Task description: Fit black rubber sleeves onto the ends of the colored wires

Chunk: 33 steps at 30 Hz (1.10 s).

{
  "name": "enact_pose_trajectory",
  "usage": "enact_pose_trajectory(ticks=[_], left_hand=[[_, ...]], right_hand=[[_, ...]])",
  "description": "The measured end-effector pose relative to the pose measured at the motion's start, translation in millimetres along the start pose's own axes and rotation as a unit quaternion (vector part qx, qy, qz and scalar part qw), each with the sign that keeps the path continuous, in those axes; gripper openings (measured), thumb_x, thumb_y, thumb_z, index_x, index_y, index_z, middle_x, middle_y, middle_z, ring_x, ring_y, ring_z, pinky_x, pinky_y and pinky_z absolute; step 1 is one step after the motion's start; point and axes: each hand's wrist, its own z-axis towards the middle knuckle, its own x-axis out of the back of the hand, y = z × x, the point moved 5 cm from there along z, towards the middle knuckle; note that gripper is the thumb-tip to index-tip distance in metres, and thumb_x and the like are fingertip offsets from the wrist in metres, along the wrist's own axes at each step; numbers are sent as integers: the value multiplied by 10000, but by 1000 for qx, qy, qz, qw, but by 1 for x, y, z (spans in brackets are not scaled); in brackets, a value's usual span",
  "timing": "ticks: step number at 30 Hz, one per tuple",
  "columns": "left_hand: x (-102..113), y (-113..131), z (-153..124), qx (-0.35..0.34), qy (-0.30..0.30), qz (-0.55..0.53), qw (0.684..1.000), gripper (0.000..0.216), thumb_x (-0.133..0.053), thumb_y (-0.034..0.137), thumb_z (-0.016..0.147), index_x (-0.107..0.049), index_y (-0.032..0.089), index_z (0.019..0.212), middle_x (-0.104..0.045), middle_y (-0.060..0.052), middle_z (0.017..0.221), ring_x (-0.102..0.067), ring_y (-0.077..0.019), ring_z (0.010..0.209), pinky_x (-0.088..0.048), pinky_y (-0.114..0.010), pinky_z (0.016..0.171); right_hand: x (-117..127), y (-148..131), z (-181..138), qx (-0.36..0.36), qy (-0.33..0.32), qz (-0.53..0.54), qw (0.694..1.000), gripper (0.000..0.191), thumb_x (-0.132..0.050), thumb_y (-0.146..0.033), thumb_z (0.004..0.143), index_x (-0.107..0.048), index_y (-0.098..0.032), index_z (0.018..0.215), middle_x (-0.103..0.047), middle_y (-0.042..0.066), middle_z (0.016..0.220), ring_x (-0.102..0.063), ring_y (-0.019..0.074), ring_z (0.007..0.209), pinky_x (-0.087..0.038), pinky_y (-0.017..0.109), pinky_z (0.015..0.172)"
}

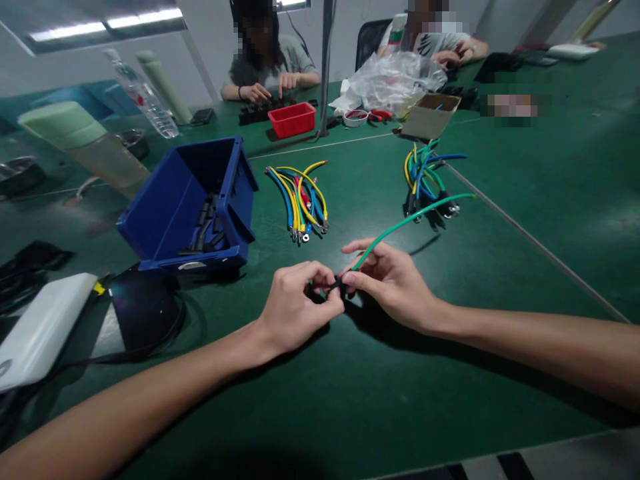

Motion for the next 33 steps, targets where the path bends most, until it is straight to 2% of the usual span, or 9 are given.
enact_pose_trajectory(ticks=[2, 5, 12, 16, 21, 27, 33], left_hand=[[-5, -3, 0, 49, -46, -51, 996, 59, -608, 141, 761, -565, 155, 723, -524, 54, 605, -437, -55, 510, -369, -184, 511], [-10, -6, 1, 70, -77, -84, 991, 55, -607, 178, 789, -561, 156, 768, -520, 53, 635, -444, -53, 529, -371, -177, 517], [-10, -8, 2, 74, -90, -102, 988, 87, -625, 203, 785, -565, 145, 806, -539, 37, 677, -471, -63, 554, -363, -188, 516], [-8, -10, 2, 79, -108, -119, 984, 131, -554, 255, 868, -595, 140, 821, -536, 30, 661, -470, -80, 577, -356, -209, 541], [-12, -11, 4, 69, -147, -127, 978, 207, -470, 269, 934, -622, 140, 882, -543, 26, 675, -468, -90, 604, -361, -222, 580], [-17, -9, 4, 33, -174, -61, 982, 277, -409, 259, 960, -603, 145, 797, -592, 8, 697, -521, -108, 647, -371, -240, 633], [-18, -12, 3, 55, -200, -84, 975, 291, -405, 295, 974, -582, 157, 788, -551, 26, 652, -489, -94, 596, -353, -224, 590]], right_hand=[[2, -2, 0, 0, 5, -27, 1000, 423, -745, -252, 791, -571, -145, 1161, -655, -20, 673, -625, 112, 577, -481, 223, 546], [7, -5, 3, 10, 10, -69, 998, 491, -738, -256, 801, -572, -130, 1245, -618, -37, 622, -597, 102, 542, -448, 212, 511], [10, -2, 9, 3, 5, -74, 997, 630, -725, -271, 806, -504, -109, 1372, -595, -42, 628, -566, 92, 518, -438, 212, 491], [9, -1, 9, -9, 4, -63, 998, 694, -723, -274, 796, -461, -85, 1410, -580, -46, 620, -549, 92, 505, -444, 221, 486], [8, -1, 9, -12, 0, -51, 999, 696, -730, -265, 786, -468, -92, 1407, -573, -53, 615, -544, 87, 497, -450, 222, 492], [8, -3, 8, -15, 8, -45, 999, 727, -736, -269, 781, -446, -78, 1420, -603, -41, 625, -564, 92, 504, -458, 224, 498], [4, -5, 9, 3, -17, -73, 997, 721, -684, -261, 830, -380, -76, 1457, -605, -37, 633, -580, 100, 534, -462, 226, 518]])
